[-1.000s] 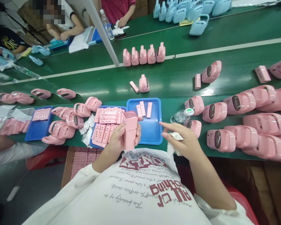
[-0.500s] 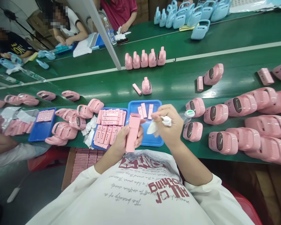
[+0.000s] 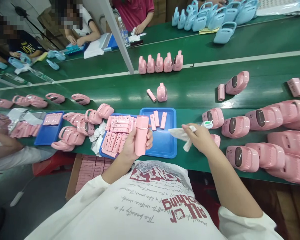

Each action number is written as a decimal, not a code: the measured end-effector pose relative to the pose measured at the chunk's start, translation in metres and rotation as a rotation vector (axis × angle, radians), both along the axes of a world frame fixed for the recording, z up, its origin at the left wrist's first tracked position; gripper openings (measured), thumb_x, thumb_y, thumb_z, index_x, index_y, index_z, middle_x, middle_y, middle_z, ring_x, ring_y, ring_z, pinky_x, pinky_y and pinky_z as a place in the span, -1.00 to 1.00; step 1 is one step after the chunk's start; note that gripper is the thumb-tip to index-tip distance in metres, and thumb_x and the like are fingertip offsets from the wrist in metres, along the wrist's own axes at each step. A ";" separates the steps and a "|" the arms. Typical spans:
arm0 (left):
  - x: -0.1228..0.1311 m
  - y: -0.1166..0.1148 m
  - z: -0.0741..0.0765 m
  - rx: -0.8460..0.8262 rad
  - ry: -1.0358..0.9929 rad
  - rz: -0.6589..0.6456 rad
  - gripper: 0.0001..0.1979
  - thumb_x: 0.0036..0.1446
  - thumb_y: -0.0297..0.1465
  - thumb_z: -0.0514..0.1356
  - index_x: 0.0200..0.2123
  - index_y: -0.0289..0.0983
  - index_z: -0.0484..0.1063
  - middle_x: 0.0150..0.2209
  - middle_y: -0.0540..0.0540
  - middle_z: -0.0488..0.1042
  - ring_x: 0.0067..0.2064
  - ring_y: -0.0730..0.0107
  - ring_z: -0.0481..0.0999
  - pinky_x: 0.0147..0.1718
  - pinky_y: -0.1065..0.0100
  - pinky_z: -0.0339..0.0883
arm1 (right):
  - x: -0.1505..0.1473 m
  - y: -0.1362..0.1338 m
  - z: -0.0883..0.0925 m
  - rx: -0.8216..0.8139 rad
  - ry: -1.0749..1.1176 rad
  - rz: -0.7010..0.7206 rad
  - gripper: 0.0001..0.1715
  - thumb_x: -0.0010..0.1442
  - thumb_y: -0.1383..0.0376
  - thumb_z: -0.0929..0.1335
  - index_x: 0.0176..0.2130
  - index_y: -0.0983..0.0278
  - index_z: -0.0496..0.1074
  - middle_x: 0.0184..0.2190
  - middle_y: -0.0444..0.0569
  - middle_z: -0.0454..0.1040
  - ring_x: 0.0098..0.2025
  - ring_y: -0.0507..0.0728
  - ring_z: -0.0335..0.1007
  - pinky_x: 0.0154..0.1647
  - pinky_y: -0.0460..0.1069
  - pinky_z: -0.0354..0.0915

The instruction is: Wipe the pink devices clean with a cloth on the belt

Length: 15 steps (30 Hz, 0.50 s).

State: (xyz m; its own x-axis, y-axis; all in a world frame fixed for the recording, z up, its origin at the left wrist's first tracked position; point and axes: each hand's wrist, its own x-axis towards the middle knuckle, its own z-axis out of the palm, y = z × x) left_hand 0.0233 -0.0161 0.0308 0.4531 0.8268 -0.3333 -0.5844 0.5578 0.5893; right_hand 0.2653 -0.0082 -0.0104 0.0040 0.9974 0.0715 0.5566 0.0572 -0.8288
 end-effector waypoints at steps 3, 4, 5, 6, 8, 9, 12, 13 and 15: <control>0.003 -0.002 0.001 0.022 0.017 -0.058 -0.54 0.03 -0.03 0.19 -0.20 -0.32 0.39 -0.49 0.01 0.35 -0.59 0.54 0.32 -0.62 0.45 0.15 | -0.023 0.008 0.035 0.000 0.199 -0.054 -0.50 0.16 -0.08 0.28 -0.27 0.25 0.53 -0.47 -0.05 0.50 -0.49 0.08 0.37 -0.53 -0.04 0.25; 0.004 -0.003 0.001 0.031 0.032 -0.076 -0.52 0.02 -0.02 0.20 -0.21 -0.32 0.39 -0.49 0.01 0.35 -0.59 0.54 0.32 -0.62 0.45 0.15 | -0.033 0.010 0.043 -0.014 0.276 -0.027 -0.51 0.14 -0.08 0.31 -0.22 0.25 0.53 -0.48 -0.06 0.50 -0.52 0.06 0.34 -0.56 -0.06 0.23; 0.005 -0.004 0.000 0.042 0.054 -0.091 -0.51 0.00 0.00 0.21 -0.22 -0.32 0.39 -0.50 0.01 0.35 -0.59 0.54 0.32 -0.62 0.45 0.15 | -0.043 0.011 0.049 -0.034 0.335 0.017 -0.51 0.11 -0.07 0.34 -0.21 0.25 0.54 -0.49 -0.07 0.49 -0.55 0.03 0.30 -0.59 -0.07 0.20; 0.006 -0.005 -0.001 0.058 0.085 -0.096 -0.48 -0.02 0.01 0.22 -0.21 -0.33 0.38 -0.49 0.00 0.36 -0.59 0.53 0.33 -0.62 0.44 0.16 | -0.053 0.011 0.053 -0.050 0.375 0.062 -0.52 0.08 -0.07 0.37 -0.26 0.26 0.54 -0.51 -0.08 0.48 -0.57 0.02 0.28 -0.61 -0.08 0.18; 0.008 -0.008 -0.003 0.106 0.171 -0.054 -0.46 -0.03 0.03 0.23 -0.19 -0.33 0.38 -0.47 -0.01 0.40 -0.57 0.52 0.35 -0.61 0.44 0.18 | -0.070 0.012 0.056 -0.038 0.417 0.106 -0.55 0.03 -0.06 0.41 -0.40 0.29 0.53 -0.52 -0.07 0.48 -0.56 0.01 0.29 -0.58 -0.08 0.19; 0.009 -0.009 -0.004 0.133 0.221 -0.016 -0.46 -0.02 0.03 0.23 -0.19 -0.33 0.38 -0.45 -0.02 0.41 -0.56 0.51 0.37 -0.60 0.44 0.20 | -0.076 0.012 0.055 -0.003 0.432 0.099 -0.56 0.03 -0.04 0.41 -0.47 0.29 0.50 -0.53 -0.07 0.47 -0.53 0.02 0.30 -0.55 -0.08 0.20; 0.009 -0.010 -0.007 0.189 0.314 0.055 -0.48 0.00 0.00 0.24 -0.18 -0.33 0.39 -0.42 -0.05 0.44 -0.53 0.51 0.39 -0.57 0.44 0.23 | -0.083 0.013 0.051 0.119 0.446 0.019 -0.60 0.09 0.03 0.39 -0.55 0.28 0.43 -0.55 -0.10 0.44 -0.50 0.02 0.31 -0.46 -0.08 0.22; 0.008 -0.009 -0.007 0.194 0.313 0.050 -0.48 0.00 0.00 0.24 -0.17 -0.33 0.40 -0.42 -0.05 0.44 -0.53 0.51 0.39 -0.57 0.45 0.22 | -0.081 0.013 0.048 0.143 0.437 -0.001 -0.62 0.10 0.05 0.38 -0.55 0.28 0.41 -0.54 -0.10 0.44 -0.49 0.02 0.31 -0.44 -0.07 0.22; 0.007 -0.007 -0.007 0.184 0.270 0.021 -0.46 0.01 0.01 0.21 -0.16 -0.34 0.41 -0.44 -0.05 0.43 -0.55 0.51 0.38 -0.59 0.45 0.20 | -0.072 0.012 0.041 0.155 0.399 -0.047 -0.64 0.12 0.07 0.36 -0.53 0.26 0.39 -0.52 -0.10 0.44 -0.47 0.03 0.32 -0.43 -0.07 0.23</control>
